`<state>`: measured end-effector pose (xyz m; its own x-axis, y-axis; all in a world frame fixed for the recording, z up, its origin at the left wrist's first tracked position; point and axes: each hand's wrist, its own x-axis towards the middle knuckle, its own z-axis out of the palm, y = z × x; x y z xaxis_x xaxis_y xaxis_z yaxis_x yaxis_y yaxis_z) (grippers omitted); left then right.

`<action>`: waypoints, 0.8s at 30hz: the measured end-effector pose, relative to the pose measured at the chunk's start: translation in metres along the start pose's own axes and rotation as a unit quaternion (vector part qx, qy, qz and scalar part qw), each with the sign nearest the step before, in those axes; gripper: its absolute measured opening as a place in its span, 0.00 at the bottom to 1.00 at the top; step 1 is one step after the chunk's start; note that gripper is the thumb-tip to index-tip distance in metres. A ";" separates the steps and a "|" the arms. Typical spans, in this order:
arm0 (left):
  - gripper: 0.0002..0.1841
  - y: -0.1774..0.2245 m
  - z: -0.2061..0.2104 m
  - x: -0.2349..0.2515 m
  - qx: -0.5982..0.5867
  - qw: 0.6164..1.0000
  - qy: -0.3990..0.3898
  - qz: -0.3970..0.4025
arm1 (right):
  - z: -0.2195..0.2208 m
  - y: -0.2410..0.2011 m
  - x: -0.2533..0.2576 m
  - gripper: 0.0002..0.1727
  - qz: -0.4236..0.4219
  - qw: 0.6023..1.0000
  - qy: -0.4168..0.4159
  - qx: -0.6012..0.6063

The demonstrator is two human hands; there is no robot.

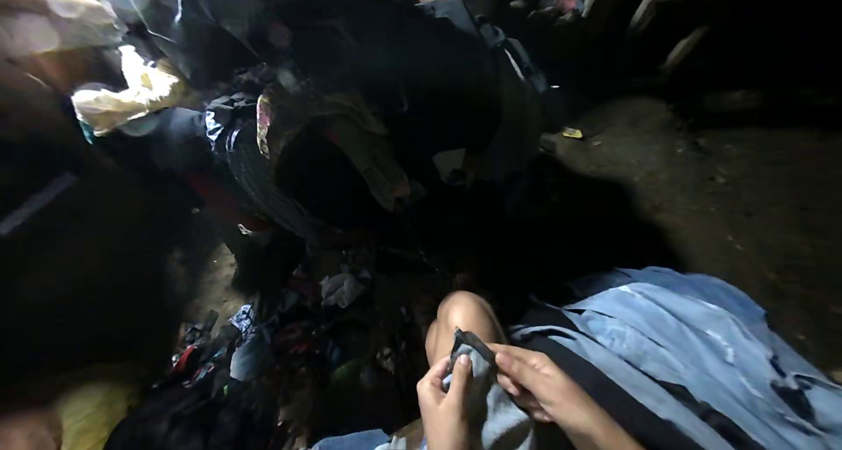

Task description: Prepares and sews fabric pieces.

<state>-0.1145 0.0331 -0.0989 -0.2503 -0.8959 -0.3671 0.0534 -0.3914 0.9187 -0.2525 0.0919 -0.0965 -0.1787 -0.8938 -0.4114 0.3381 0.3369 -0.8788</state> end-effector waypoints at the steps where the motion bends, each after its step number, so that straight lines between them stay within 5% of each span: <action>1: 0.10 0.000 -0.001 0.001 -0.002 1.000 0.002 0.000 | -0.004 -0.001 0.001 0.16 0.024 0.999 -0.019 0.019; 4: 0.11 0.000 0.000 0.001 0.008 1.000 0.024 0.003 | -0.008 -0.002 0.002 0.16 0.024 0.999 -0.029 0.030; 10: 0.08 0.002 0.005 0.000 0.024 0.998 0.055 0.009 | -0.002 0.001 -0.013 0.34 -0.096 0.994 -0.022 -0.040; 13: 0.04 0.001 0.003 0.000 0.017 0.999 0.035 0.022 | -0.004 -0.002 -0.020 0.20 -0.040 0.999 0.024 -0.010; 17: 0.06 0.003 0.006 0.000 0.007 0.999 0.040 0.011 | -0.008 -0.009 -0.020 0.17 -0.059 0.993 0.053 -0.085; 20: 0.07 0.005 0.009 0.001 0.003 0.999 0.050 -0.006 | -0.005 -0.003 -0.017 0.21 -0.192 0.927 0.080 -0.312; 24: 0.05 0.006 0.008 0.000 0.005 0.999 0.045 -0.006 | 0.008 0.001 -0.018 0.27 -0.220 0.864 0.102 -0.441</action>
<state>-0.1221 0.0325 -0.0921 -0.1638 -0.9065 -0.3892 0.0419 -0.4006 0.9153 -0.2411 0.1059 -0.0883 -0.3004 -0.9523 0.0548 -0.6231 0.1524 -0.7672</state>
